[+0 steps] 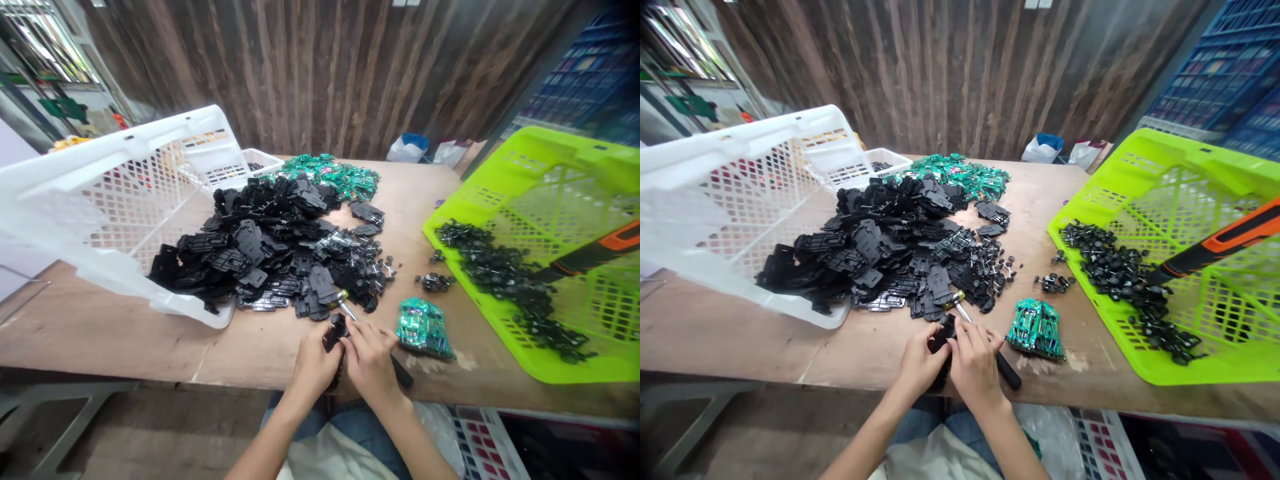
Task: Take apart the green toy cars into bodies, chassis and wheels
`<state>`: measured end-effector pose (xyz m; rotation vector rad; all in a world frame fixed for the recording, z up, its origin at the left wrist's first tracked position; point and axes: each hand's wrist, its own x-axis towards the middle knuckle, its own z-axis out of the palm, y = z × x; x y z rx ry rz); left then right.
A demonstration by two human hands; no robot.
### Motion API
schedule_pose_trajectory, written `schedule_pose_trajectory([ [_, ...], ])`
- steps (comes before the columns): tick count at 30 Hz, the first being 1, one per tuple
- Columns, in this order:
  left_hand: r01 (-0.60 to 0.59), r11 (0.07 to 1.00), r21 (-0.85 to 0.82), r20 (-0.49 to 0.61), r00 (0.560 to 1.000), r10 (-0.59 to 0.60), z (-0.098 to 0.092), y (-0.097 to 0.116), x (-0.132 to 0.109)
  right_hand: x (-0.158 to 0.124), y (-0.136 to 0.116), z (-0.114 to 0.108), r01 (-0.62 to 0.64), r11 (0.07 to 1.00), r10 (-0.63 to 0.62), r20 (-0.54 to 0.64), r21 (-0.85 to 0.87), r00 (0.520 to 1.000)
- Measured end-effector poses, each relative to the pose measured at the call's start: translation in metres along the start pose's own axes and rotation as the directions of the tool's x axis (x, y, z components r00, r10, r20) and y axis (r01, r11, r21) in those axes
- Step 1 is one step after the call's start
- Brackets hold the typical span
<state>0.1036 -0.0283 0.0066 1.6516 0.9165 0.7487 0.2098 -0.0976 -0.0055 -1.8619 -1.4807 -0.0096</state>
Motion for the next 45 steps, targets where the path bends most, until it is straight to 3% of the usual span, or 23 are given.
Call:
schedule_pose_trajectory([
  [4, -0.023, 0.999, 0.032, 0.040, 0.999, 0.022, 0.003, 0.006, 0.007, 0.005, 0.000, 0.001, -0.096, 0.994, 0.100, -0.091, 0.044, 0.991],
  [7, -0.016, 1.000, 0.005, 0.109, 0.994, 0.015, -0.003, 0.011, 0.012, 0.013, 0.004, -0.006, -0.161, 0.958, 0.184, -0.075, 0.238, 0.980],
  [10, -0.011, 0.998, -0.069, 0.233, 0.972, 0.027, -0.010, 0.020, 0.017, 0.021, 0.009, -0.020, -0.275, 0.845, 0.270, 0.079, 0.459, 0.960],
  [13, -0.026, 0.993, -0.116, 0.310, 0.949, 0.061, -0.012, 0.030, 0.020, 0.028, 0.013, -0.035, -0.384, 0.769, 0.285, 0.264, 0.511, 0.921],
  [19, 0.009, 0.978, -0.207, 0.290, 0.956, 0.052, -0.008, 0.033, 0.024, 0.043, 0.018, -0.042, -0.351, 0.752, 0.246, 0.257, 0.558, 0.935],
  [24, 0.189, 0.908, -0.375, 0.262, 0.961, -0.092, -0.006, 0.028, 0.027, 0.060, 0.019, -0.042, -0.501, 0.423, 0.190, 0.466, 0.755, 0.864],
  [25, 0.203, 0.896, -0.394, 0.262, 0.960, -0.102, -0.005, 0.027, 0.028, 0.061, 0.016, -0.042, -0.508, 0.401, 0.180, 0.478, 0.762, 0.860],
  [28, 0.184, 0.890, -0.418, 0.229, 0.969, -0.093, -0.004, 0.026, 0.030, 0.062, 0.008, -0.045, -0.452, 0.517, 0.213, 0.402, 0.727, 0.891],
  [30, 0.180, 0.877, -0.444, 0.211, 0.973, -0.093, -0.004, 0.026, 0.032, 0.065, 0.011, -0.049, -0.402, 0.614, 0.153, 0.397, 0.679, 0.905],
  [33, 0.243, 0.833, -0.498, 0.212, 0.965, -0.155, -0.002, 0.026, 0.034, 0.088, 0.043, -0.059, -0.309, 0.771, 0.075, 0.402, 0.557, 0.913],
  [35, 0.268, 0.805, -0.529, 0.198, 0.962, -0.190, 0.000, 0.026, 0.035, 0.114, 0.079, -0.062, -0.260, 0.917, 0.180, 0.267, 0.303, 0.947],
  [37, 0.270, 0.794, -0.545, 0.164, 0.963, -0.215, 0.002, 0.025, 0.036, 0.141, 0.115, -0.061, -0.271, 0.947, 0.229, 0.229, 0.173, 0.946],
  [40, 0.308, 0.768, -0.562, 0.133, 0.950, -0.284, 0.006, 0.019, 0.037, 0.168, 0.153, -0.055, -0.244, 0.966, 0.212, 0.284, 0.081, 0.935],
  [45, 0.253, 0.648, -0.719, 0.012, 0.936, -0.352, 0.013, 0.002, 0.044, 0.171, 0.169, -0.046, -0.186, 0.982, 0.167, 0.327, 0.026, 0.930],
])
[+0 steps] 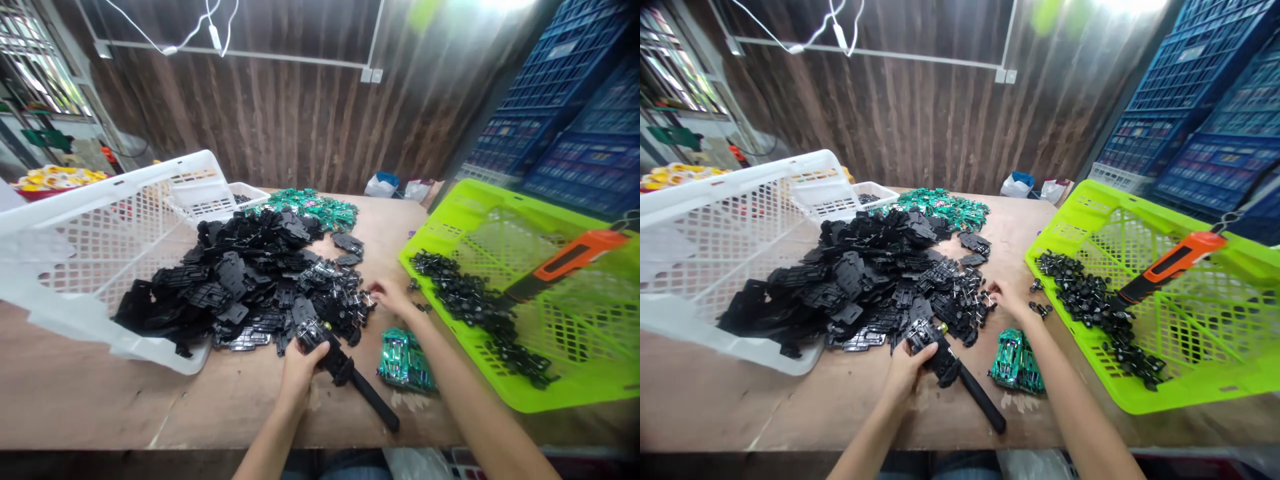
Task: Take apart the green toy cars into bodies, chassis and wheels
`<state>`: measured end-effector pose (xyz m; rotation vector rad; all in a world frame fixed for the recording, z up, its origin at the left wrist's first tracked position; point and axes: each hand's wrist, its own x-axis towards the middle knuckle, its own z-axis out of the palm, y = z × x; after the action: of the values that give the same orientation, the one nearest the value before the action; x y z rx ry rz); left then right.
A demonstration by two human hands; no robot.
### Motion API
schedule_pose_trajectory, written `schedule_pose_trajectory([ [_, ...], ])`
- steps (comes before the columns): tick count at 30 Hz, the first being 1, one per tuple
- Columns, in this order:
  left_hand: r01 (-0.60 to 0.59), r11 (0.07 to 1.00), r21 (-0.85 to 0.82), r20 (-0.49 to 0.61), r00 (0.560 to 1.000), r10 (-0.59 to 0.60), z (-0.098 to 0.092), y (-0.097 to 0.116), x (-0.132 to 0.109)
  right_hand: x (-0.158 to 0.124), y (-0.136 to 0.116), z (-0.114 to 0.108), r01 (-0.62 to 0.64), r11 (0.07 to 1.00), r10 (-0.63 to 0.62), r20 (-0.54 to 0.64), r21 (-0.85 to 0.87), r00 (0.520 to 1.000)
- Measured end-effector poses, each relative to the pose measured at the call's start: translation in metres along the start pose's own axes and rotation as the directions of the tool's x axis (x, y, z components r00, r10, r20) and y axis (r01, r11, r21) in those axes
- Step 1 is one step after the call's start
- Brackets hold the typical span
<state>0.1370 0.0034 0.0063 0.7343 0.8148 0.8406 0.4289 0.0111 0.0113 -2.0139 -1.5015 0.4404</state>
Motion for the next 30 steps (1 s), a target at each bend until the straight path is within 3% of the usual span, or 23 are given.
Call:
schedule_pose_trajectory([
  [3, 0.007, 0.996, -0.093, -0.024, 1.000, -0.009, 0.001, -0.006, 0.005, -0.008, 0.002, 0.001, 0.012, 1.000, -0.012, -0.011, 0.003, 1.000],
  [6, -0.005, 0.993, -0.119, -0.069, 0.998, -0.003, 0.005, -0.009, 0.006, -0.017, -0.006, -0.003, 0.016, 0.999, -0.013, -0.102, 0.033, 0.995],
  [10, -0.052, 0.991, -0.123, -0.182, 0.983, 0.029, 0.010, -0.010, 0.007, -0.051, -0.050, -0.001, 0.051, 0.994, -0.024, -0.268, 0.093, 0.963],
  [15, -0.110, 0.981, -0.158, -0.211, 0.975, 0.076, 0.018, -0.010, 0.007, -0.123, -0.116, 0.038, 0.256, 0.961, -0.237, -0.171, 0.100, 0.956],
  [18, -0.110, 0.979, -0.174, -0.182, 0.980, 0.078, 0.024, -0.010, 0.005, -0.146, -0.128, 0.062, 0.271, 0.962, -0.260, -0.186, 0.038, 0.948],
  [21, -0.115, 0.974, -0.197, -0.166, 0.983, 0.083, 0.028, -0.009, 0.003, -0.154, -0.130, 0.068, 0.227, 0.974, -0.221, -0.174, 0.018, 0.960],
  [24, -0.093, 0.966, -0.240, -0.178, 0.983, 0.050, 0.028, -0.005, 0.005, -0.146, -0.132, 0.054, 0.222, 0.975, -0.213, -0.176, 0.029, 0.961],
  [26, -0.068, 0.961, -0.268, -0.192, 0.981, 0.016, 0.025, -0.003, 0.008, -0.120, -0.131, 0.037, 0.213, 0.977, -0.202, -0.198, 0.032, 0.959],
  [28, -0.046, 0.963, -0.264, -0.197, 0.980, -0.007, 0.019, -0.004, 0.013, -0.072, -0.126, 0.018, 0.159, 0.987, -0.156, -0.202, -0.004, 0.967],
  [30, -0.036, 0.974, -0.224, -0.175, 0.985, -0.004, 0.012, -0.008, 0.018, -0.006, -0.119, 0.003, 0.064, 0.995, -0.076, -0.154, -0.081, 0.985],
])
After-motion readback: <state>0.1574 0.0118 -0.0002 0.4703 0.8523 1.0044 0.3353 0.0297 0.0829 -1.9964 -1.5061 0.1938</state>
